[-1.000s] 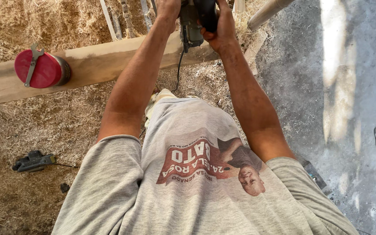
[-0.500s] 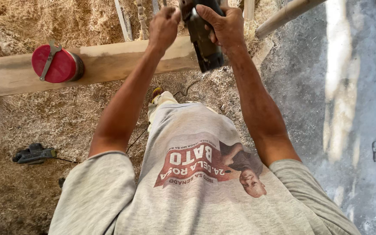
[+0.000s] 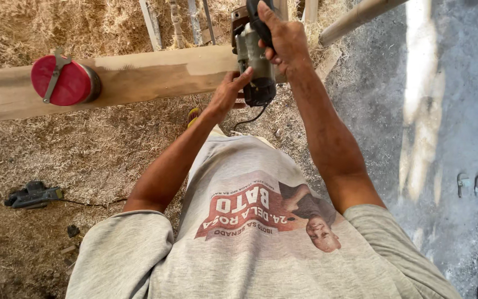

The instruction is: The person takes a router bit and wrench from red cups on a wooden beam, fits the bit into a handheld router and tightens it with the wrench, then guides the router along a wooden beam to shape its edge.

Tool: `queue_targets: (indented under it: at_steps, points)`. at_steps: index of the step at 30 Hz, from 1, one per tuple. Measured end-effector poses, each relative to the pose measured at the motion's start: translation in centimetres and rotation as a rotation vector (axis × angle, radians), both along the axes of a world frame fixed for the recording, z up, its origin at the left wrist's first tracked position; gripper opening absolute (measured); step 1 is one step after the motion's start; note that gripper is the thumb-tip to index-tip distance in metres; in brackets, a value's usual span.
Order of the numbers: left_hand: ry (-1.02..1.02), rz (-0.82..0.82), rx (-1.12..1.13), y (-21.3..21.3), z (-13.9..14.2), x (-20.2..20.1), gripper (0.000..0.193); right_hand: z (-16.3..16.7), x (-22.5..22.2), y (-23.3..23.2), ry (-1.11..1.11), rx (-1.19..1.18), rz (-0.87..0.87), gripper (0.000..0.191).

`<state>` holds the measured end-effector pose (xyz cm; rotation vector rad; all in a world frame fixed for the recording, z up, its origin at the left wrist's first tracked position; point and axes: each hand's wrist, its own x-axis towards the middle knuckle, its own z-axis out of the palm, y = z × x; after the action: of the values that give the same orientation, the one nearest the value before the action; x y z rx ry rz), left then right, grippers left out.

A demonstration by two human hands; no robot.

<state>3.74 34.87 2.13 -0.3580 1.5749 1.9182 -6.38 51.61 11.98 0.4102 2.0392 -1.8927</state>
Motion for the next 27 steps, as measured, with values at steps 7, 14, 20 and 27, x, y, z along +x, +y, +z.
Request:
queue_targets:
  at_steps: [7,14,20,27]
  points:
    - [0.043,0.069,-0.066,0.6,2.6,-1.2,0.127,-1.6,-3.7,0.3,0.038,0.026,-0.058,0.055]
    - [0.396,-0.014,-0.453,3.3,1.9,0.1,0.129,-2.8,-3.0,5.2,0.059,-0.080,-0.353,0.056]
    - [0.480,-0.092,-0.541,3.7,0.4,-0.2,0.138,-4.8,0.1,9.1,0.051,-0.005,-0.452,0.067]
    - [0.616,-0.078,-0.352,4.5,0.9,-0.2,0.133,-6.5,3.3,12.1,-0.066,0.044,-0.615,0.070]
